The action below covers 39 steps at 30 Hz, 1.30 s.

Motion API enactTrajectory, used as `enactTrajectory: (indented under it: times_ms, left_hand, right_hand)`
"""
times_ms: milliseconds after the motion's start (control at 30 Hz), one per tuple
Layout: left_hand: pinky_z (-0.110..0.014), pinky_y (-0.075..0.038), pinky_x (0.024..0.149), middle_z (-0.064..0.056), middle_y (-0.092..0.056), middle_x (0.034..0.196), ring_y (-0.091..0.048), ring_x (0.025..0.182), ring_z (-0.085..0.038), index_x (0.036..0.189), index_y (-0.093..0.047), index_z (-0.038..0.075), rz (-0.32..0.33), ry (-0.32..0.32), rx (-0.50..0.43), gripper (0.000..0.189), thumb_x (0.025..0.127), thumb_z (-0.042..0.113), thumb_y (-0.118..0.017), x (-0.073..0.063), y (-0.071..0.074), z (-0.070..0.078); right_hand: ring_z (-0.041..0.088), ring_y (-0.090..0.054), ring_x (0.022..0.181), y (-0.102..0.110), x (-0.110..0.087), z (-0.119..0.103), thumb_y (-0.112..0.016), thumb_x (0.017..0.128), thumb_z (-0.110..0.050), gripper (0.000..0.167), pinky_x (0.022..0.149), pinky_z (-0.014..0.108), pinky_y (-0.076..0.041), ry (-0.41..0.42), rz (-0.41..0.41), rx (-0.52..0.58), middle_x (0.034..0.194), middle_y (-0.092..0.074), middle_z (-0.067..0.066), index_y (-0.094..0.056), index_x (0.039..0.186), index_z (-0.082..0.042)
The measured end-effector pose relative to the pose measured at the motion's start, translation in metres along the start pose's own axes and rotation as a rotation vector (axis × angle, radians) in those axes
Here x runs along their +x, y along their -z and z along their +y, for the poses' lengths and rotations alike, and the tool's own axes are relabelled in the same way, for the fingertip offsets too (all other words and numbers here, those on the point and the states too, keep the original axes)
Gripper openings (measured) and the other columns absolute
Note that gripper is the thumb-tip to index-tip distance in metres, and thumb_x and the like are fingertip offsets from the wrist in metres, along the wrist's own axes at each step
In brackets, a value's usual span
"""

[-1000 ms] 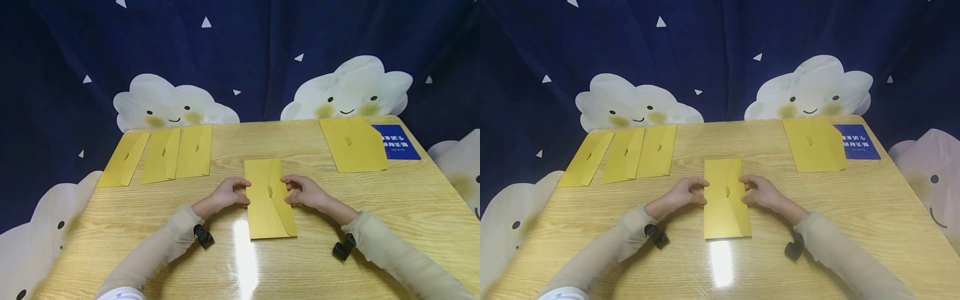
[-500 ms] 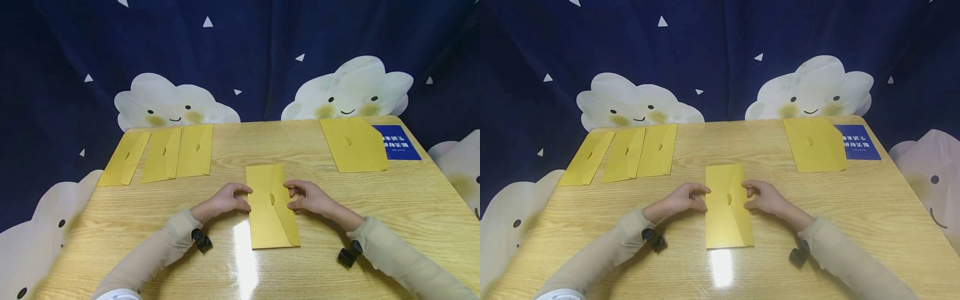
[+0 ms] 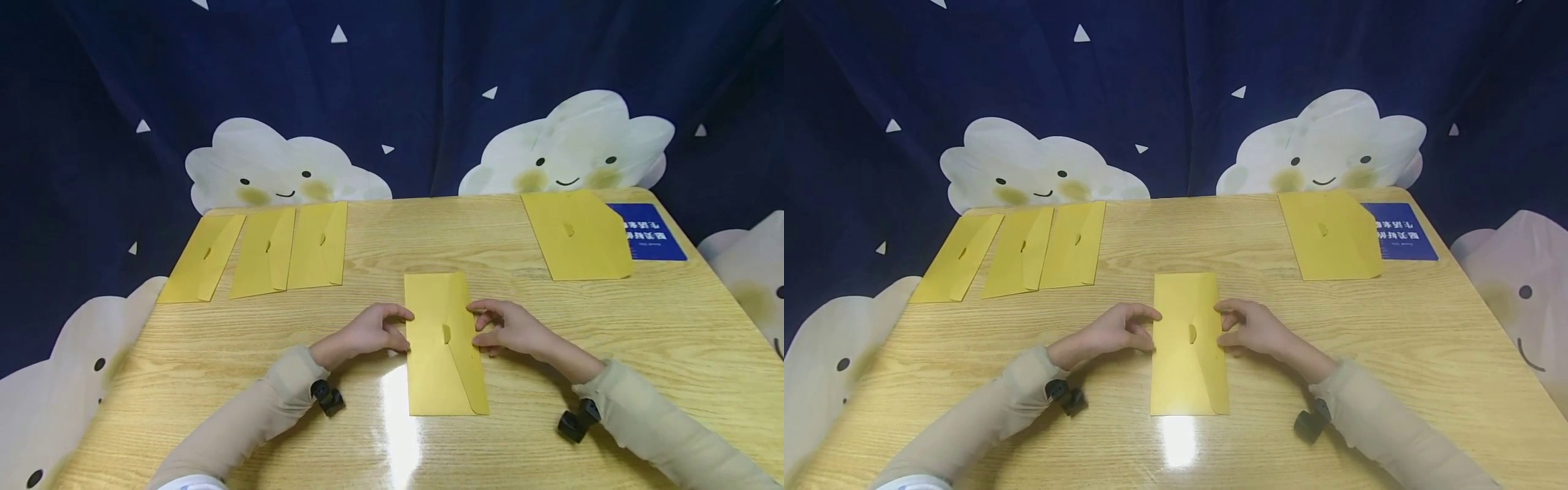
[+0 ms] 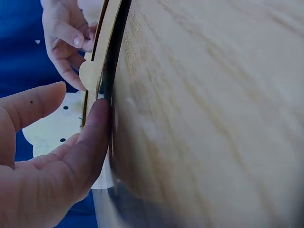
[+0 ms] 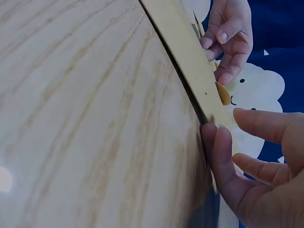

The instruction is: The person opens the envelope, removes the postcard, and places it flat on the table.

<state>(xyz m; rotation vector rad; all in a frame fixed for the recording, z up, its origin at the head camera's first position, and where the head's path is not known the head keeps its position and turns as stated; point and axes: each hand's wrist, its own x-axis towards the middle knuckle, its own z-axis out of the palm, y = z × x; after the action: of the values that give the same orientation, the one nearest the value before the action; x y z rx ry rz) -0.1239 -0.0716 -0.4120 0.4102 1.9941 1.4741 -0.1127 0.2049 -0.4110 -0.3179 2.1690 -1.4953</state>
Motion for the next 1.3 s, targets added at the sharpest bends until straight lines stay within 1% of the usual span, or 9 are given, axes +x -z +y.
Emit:
enactTrajectory:
  times_ms: [233, 333, 433, 533, 600, 733, 933, 1100, 1300]
  left_hand:
    - [-0.027, -0.05, 0.061, -0.018, -0.052, 0.118, -0.064, 0.07, -0.016, 0.12, -0.052, -0.003, 0.036, -0.035, 0.213, 0.048, 0.075, 0.0, -0.069, -0.001, 0.001, 0.004]
    - [-0.025, -0.048, 0.065, -0.016, -0.054, 0.115, -0.061, 0.069, -0.012, 0.117, -0.055, -0.001, 0.053, -0.076, 0.361, 0.046, 0.074, 0.004, -0.072, 0.0, 0.003, 0.007]
    - [-0.025, -0.046, 0.069, -0.015, -0.056, 0.11, -0.058, 0.071, -0.012, 0.116, -0.057, -0.001, 0.064, -0.135, 0.506, 0.045, 0.074, 0.008, -0.073, 0.001, 0.005, 0.008]
    - [-0.026, -0.044, 0.069, -0.014, -0.058, 0.106, -0.054, 0.071, -0.013, 0.115, -0.058, -0.001, 0.072, -0.179, 0.604, 0.045, 0.075, 0.011, -0.073, 0.001, 0.006, 0.009]
    - [-0.027, -0.043, 0.069, -0.013, -0.059, 0.103, -0.053, 0.07, -0.014, 0.115, -0.058, -0.001, 0.081, -0.203, 0.654, 0.045, 0.074, 0.012, -0.073, 0.002, 0.007, 0.009]
    - [-0.027, -0.042, 0.068, -0.011, -0.058, 0.097, -0.052, 0.071, -0.016, 0.115, -0.057, -0.001, 0.112, -0.251, 0.719, 0.045, 0.075, 0.013, -0.072, 0.005, 0.005, 0.009]
    - [-0.034, -0.045, 0.079, -0.012, -0.058, 0.102, -0.055, 0.086, -0.022, 0.115, -0.057, 0.0, 0.154, -0.33, 0.81, 0.045, 0.075, 0.016, -0.071, 0.009, 0.001, 0.013]
    - [-0.034, -0.044, 0.087, -0.012, -0.056, 0.112, -0.054, 0.098, -0.023, 0.116, -0.058, 0.003, 0.144, -0.369, 0.891, 0.045, 0.077, 0.021, -0.072, 0.015, -0.004, 0.017]
    - [-0.035, -0.041, 0.092, -0.012, -0.054, 0.117, -0.052, 0.107, -0.024, 0.118, -0.058, 0.005, 0.096, -0.371, 0.93, 0.046, 0.078, 0.025, -0.071, 0.026, -0.013, 0.022]
  right_hand:
    - [0.017, -0.053, 0.063, 0.003, 0.0, 0.001, -0.071, 0.076, -0.004, 0.058, 0.052, 0.03, -0.05, 0.046, 0.027, -0.097, 0.087, -0.054, 0.013, -0.044, 0.126, 0.01]
    - [0.016, -0.051, 0.065, 0.004, 0.002, 0.006, -0.073, 0.075, -0.006, 0.056, 0.054, 0.026, -0.047, 0.133, 0.051, -0.2, 0.089, -0.056, 0.013, -0.049, 0.122, 0.01]
    - [0.022, -0.055, 0.083, 0.004, 0.005, 0.008, -0.077, 0.072, -0.016, 0.058, 0.071, 0.032, -0.045, 0.237, 0.11, -0.386, 0.1, -0.059, 0.013, -0.053, 0.12, 0.005]
    - [0.032, -0.046, 0.106, 0.003, 0.007, 0.009, -0.08, 0.068, -0.026, 0.066, 0.086, 0.045, -0.039, 0.302, 0.156, -0.539, 0.117, -0.054, 0.018, -0.053, 0.123, 0.001]
    - [0.039, -0.038, 0.114, 0.002, 0.008, 0.008, -0.081, 0.066, -0.031, 0.074, 0.089, 0.054, -0.034, 0.324, 0.156, -0.597, 0.126, -0.047, 0.022, -0.051, 0.126, 0.0]
    - [0.046, -0.022, 0.123, -0.001, 0.011, 0.007, -0.08, 0.064, -0.039, 0.088, 0.091, 0.065, -0.023, 0.317, 0.132, -0.679, 0.137, -0.034, 0.026, -0.043, 0.133, 0.0]
    - [0.047, -0.007, 0.129, -0.006, 0.012, 0.007, -0.075, 0.065, -0.051, 0.099, 0.089, 0.068, -0.012, 0.213, 0.058, -0.78, 0.145, -0.02, 0.025, -0.032, 0.14, -0.002]
    - [0.047, -0.007, 0.13, -0.005, 0.015, 0.009, -0.074, 0.065, -0.053, 0.1, 0.09, 0.067, -0.013, 0.208, 0.036, -0.843, 0.146, -0.018, 0.023, -0.031, 0.141, -0.003]
    - [0.049, -0.009, 0.129, 0.0, 0.018, 0.008, -0.073, 0.066, -0.054, 0.099, 0.089, 0.068, -0.016, 0.236, 0.011, -0.867, 0.146, -0.018, 0.023, -0.032, 0.141, -0.004]
